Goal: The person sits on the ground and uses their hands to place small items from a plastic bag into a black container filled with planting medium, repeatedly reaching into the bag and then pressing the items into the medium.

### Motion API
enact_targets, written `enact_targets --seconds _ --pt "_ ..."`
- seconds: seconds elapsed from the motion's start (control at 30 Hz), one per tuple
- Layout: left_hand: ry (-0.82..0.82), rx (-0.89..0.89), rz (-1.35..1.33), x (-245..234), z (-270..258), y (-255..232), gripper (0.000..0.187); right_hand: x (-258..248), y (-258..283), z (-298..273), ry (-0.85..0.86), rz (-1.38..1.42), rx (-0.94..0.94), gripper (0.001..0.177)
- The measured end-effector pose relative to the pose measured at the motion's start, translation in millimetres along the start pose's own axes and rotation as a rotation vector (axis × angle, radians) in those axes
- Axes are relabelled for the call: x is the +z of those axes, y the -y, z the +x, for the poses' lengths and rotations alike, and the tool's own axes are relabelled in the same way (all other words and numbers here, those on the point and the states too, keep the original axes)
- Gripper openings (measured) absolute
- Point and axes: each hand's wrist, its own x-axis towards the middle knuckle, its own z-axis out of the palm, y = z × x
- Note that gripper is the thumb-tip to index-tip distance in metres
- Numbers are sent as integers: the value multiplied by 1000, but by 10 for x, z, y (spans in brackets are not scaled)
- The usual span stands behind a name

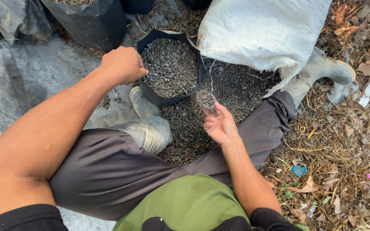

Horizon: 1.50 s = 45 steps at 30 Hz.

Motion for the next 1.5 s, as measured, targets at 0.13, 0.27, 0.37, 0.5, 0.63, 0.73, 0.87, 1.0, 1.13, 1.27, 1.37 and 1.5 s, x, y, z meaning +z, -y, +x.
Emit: enact_targets --seconds 0.13,0.27,0.37,0.5,0.63,0.73,0.87,1.0,1.13,1.27,1.37,1.5 --pt "-4 8 -10 24 10 12 23 171 -1 -262 109 9 2 30" --pt "-35 45 35 14 31 -5 22 472 24 -463 177 -62 -88 26" --pt "-34 45 31 17 27 8 23 657 24 -480 197 -147 -189 31" --pt "-23 34 24 -2 17 10 22 801 67 -235 97 -331 -443 36" --pt "39 0 7 -8 20 24 22 842 73 41 -9 -450 -575 37" --pt "-3 38 23 20 51 41 21 879 37 145 -35 -724 -777 36" --pt "-2 42 29 30 74 58 21 1000 -27 97 -4 -1162 -978 32" --pt "8 27 28 42 93 57 20 1125 -58 -15 -17 -1468 -1215 31" --pt "-2 45 40 57 102 65 21 1141 19 -97 135 -1514 -1435 30" --pt "-3 48 42 49 88 73 22 838 241 -83 -26 -1370 -1459 28" --pt "-2 59 47 50 73 61 22 404 564 33 -206 -1176 -1267 30" --pt "-7 65 41 60 61 60 21 -313 996 271 -447 -1211 -1136 32"
